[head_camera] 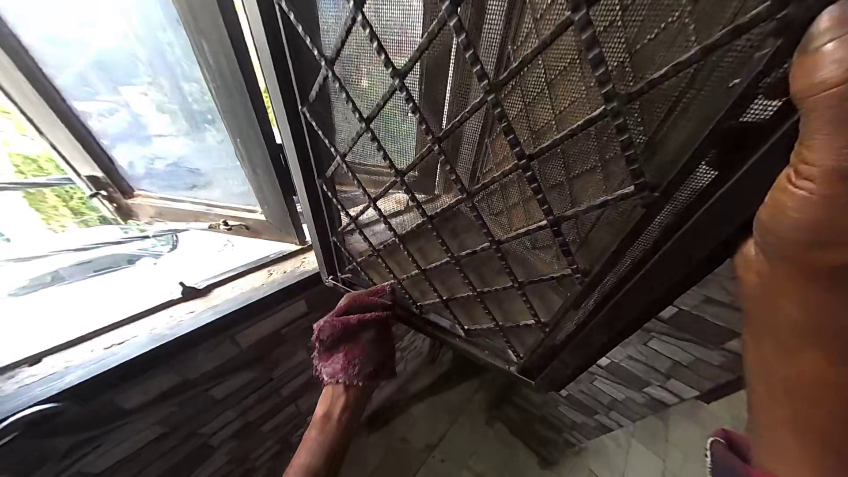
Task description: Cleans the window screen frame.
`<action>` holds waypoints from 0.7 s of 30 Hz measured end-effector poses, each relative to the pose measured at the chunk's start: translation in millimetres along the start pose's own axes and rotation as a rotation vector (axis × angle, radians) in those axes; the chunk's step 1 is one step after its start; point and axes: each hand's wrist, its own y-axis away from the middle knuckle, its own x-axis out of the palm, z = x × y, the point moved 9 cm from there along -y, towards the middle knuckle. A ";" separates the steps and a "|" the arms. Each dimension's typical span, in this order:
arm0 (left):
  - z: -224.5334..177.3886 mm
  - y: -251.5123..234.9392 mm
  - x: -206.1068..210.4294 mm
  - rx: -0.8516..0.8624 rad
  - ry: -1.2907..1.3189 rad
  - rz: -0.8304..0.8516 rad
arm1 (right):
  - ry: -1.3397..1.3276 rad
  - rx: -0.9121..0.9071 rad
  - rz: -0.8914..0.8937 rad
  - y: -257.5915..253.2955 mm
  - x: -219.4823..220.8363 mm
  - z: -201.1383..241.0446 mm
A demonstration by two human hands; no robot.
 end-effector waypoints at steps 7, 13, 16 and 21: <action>-25.6 5.6 7.5 0.102 0.007 0.172 | -0.018 -0.037 -0.008 1.2 2.0 5.2; -11.9 3.3 6.0 0.156 0.093 0.262 | -0.028 -0.055 -0.016 1.0 2.1 11.1; 0.1 -1.7 4.3 0.127 0.017 0.254 | -0.043 -0.070 -0.020 1.0 2.2 13.2; -2.5 -3.1 10.3 0.056 -0.266 0.147 | -0.039 -0.098 -0.022 -0.1 2.0 13.1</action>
